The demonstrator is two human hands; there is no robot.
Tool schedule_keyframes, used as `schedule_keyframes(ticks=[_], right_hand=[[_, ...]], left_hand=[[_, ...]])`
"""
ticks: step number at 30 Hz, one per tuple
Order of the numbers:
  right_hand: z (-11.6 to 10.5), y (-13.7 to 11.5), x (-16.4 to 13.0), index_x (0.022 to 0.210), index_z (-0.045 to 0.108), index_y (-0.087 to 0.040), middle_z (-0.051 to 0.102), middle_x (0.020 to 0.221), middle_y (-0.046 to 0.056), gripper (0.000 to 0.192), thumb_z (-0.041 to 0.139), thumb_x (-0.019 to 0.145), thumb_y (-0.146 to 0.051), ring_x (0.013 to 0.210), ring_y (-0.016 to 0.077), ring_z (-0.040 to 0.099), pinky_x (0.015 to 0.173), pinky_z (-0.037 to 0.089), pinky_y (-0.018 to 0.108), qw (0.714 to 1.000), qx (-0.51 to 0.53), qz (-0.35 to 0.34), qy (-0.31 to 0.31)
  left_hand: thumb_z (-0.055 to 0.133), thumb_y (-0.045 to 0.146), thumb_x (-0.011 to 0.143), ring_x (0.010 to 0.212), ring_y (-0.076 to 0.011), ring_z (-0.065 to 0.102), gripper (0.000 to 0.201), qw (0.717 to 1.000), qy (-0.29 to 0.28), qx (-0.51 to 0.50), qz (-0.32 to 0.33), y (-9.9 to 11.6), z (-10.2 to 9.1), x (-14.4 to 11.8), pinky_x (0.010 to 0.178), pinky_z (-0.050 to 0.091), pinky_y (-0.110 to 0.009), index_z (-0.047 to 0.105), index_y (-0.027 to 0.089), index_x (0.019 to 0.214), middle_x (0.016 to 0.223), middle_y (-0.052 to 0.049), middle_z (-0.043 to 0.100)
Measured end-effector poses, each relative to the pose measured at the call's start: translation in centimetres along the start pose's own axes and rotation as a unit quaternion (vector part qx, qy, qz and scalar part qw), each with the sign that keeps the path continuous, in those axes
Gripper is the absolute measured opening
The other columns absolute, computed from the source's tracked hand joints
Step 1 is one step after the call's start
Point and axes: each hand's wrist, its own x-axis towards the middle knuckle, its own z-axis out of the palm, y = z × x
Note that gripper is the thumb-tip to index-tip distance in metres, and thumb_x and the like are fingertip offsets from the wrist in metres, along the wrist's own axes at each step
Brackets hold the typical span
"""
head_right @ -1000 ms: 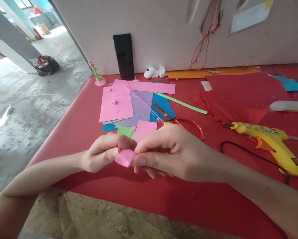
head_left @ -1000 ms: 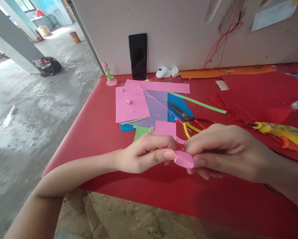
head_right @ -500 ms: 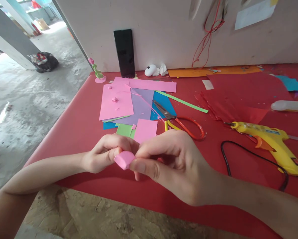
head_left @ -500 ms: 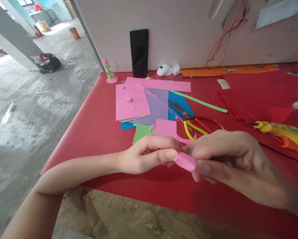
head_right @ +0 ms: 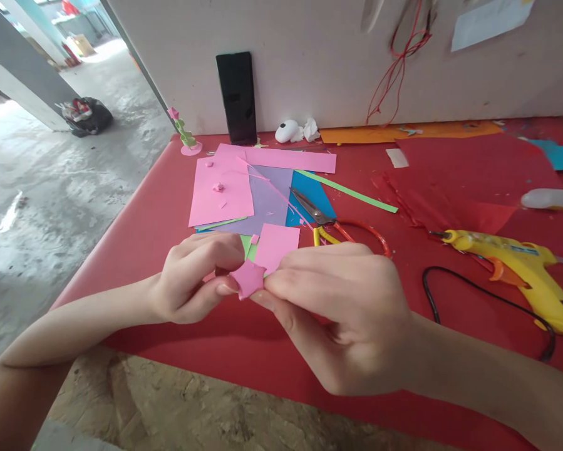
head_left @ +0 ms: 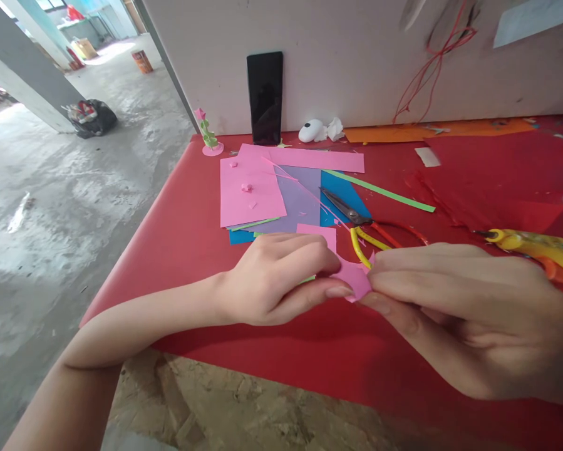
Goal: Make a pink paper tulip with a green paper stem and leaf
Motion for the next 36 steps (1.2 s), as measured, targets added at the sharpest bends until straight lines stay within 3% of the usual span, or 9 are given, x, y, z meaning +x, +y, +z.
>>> schedule_keyframes(ticks=[3, 10, 19, 25, 28, 33, 36], right_hand=[[-0.1, -0.1, 0.1, 0.080, 0.052, -0.022, 0.058, 0.053, 0.000, 0.016, 0.047, 0.084, -0.006, 0.050, 0.0100, 0.054, 0.045, 0.042, 0.022, 0.997, -0.057, -0.056, -0.004], [0.8, -0.3, 0.1, 0.077, 0.049, -0.023, 0.053, 0.049, -0.003, 0.017, 0.047, 0.084, -0.007, 0.049, 0.0112, 0.055, 0.045, 0.042, 0.025, 0.999, -0.013, -0.040, 0.014], [1.5, -0.5, -0.4, 0.071, 0.047, -0.020, 0.054, 0.053, -0.001, 0.019, 0.048, 0.081, -0.004, 0.049, 0.0095, 0.048, 0.047, 0.038, 0.024, 0.996, 0.088, -0.006, 0.000], [2.4, -0.9, -0.7, 0.064, 0.047, -0.019, 0.036, 0.049, -0.005, 0.021, 0.048, 0.079, -0.004, 0.045, 0.0071, 0.031, 0.042, 0.028, 0.023, 0.986, 0.160, 0.046, 0.013], [2.2, -1.3, -0.4, 0.061, 0.047, -0.018, 0.038, 0.048, -0.004, 0.024, 0.050, 0.082, -0.007, 0.045, 0.0062, 0.033, 0.042, 0.029, 0.022, 0.984, 0.154, 0.085, 0.009], [0.8, -0.5, 0.3, 0.067, 0.051, -0.018, 0.045, 0.050, -0.005, 0.023, 0.047, 0.090, -0.017, 0.042, 0.0037, 0.036, 0.040, 0.030, 0.017, 0.988, 0.137, 0.074, -0.022], [0.4, 0.5, 0.7, 0.066, 0.049, -0.019, 0.048, 0.052, -0.004, 0.026, 0.046, 0.092, -0.025, 0.044, 0.0042, 0.039, 0.040, 0.031, 0.018, 0.985, 0.147, 0.085, -0.030]], left_hand=[[0.039, 0.029, 0.096, 0.053, -0.0078, 0.038, 0.027, 0.999, 0.001, 0.025, 0.028, -0.2, 0.2, -0.1, 0.050, 0.035, -0.020, 0.044, 0.017, 0.072, 0.059, 0.003, 0.043], [0.045, 0.029, 0.093, 0.050, -0.0092, 0.034, 0.031, 0.997, 0.060, -0.008, 0.055, -0.5, 0.9, -0.3, 0.047, 0.032, -0.023, 0.041, 0.019, 0.065, 0.054, 0.004, 0.037], [0.042, 0.018, 0.090, 0.049, -0.0117, 0.029, 0.028, 0.991, 0.081, -0.040, 0.095, -0.2, 1.6, -0.9, 0.046, 0.031, -0.027, 0.036, 0.021, 0.063, 0.052, 0.004, 0.031], [0.040, 0.017, 0.089, 0.048, -0.0108, 0.025, 0.028, 0.990, 0.112, -0.067, 0.058, 0.1, 2.7, -1.7, 0.044, 0.027, -0.027, 0.034, 0.021, 0.062, 0.053, 0.005, 0.028], [0.040, 0.018, 0.091, 0.050, -0.0096, 0.027, 0.028, 0.988, 0.116, -0.099, 0.040, 0.0, 2.7, -1.8, 0.046, 0.028, -0.025, 0.036, 0.020, 0.064, 0.055, 0.005, 0.029], [0.040, 0.026, 0.096, 0.056, -0.0073, 0.040, 0.027, 0.974, 0.096, -0.191, -0.075, -0.4, 1.9, -1.1, 0.053, 0.037, -0.021, 0.043, 0.017, 0.070, 0.059, 0.004, 0.041], [0.041, 0.032, 0.096, 0.054, -0.0060, 0.040, 0.031, 0.953, 0.112, -0.241, -0.144, -0.3, 1.7, -0.8, 0.052, 0.036, -0.020, 0.041, 0.018, 0.069, 0.059, 0.005, 0.041]])
